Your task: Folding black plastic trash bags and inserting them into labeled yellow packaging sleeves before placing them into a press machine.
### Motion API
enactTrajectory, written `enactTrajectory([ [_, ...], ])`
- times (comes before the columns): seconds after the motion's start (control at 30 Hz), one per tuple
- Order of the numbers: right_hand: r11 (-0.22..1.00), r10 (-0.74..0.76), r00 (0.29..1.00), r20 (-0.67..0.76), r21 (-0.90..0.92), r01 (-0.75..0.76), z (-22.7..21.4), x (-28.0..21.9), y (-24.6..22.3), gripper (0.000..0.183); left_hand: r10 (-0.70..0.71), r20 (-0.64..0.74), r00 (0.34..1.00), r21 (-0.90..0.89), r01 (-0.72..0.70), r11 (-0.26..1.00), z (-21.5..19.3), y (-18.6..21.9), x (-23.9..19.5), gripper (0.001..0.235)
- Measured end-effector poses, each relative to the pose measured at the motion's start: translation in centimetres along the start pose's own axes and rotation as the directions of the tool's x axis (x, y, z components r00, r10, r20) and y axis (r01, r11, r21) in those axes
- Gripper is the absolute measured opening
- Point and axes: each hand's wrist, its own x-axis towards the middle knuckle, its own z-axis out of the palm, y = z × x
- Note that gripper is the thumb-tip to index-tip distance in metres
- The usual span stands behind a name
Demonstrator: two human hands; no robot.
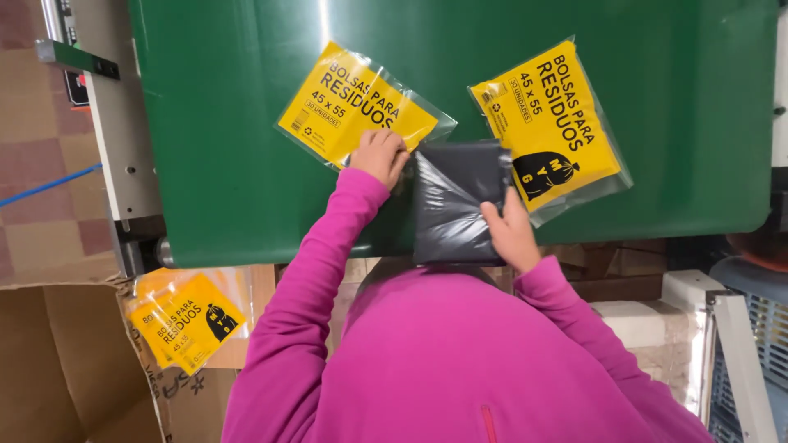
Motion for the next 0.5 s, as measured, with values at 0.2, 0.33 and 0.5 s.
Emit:
enactTrajectory([
  [0.2, 0.989, 0.026, 0.985, 0.169, -0.150, 0.000, 5.4, 0.7, 0.2, 0.042, 0.035, 0.028, 0.999, -0.102, -0.032, 0.994, 0.7, 1.0, 0.1, 0.028],
  [0.33, 0.945, -0.043, 0.971, 0.237, -0.307, 0.116, 7.0, 3.1, 2.6, 0.050, 0.138, -0.011, 0.990, -0.185, -0.138, 0.973, 0.3, 0.8, -0.2, 0.019],
  [0.5, 0.927, -0.138, 0.981, 0.136, -0.333, 0.176, 7.4, 4.2, 0.8, 0.049, 0.404, -0.129, 0.906, -0.074, -0.415, 0.907, -5.8, 3.5, -1.4, 0.022],
])
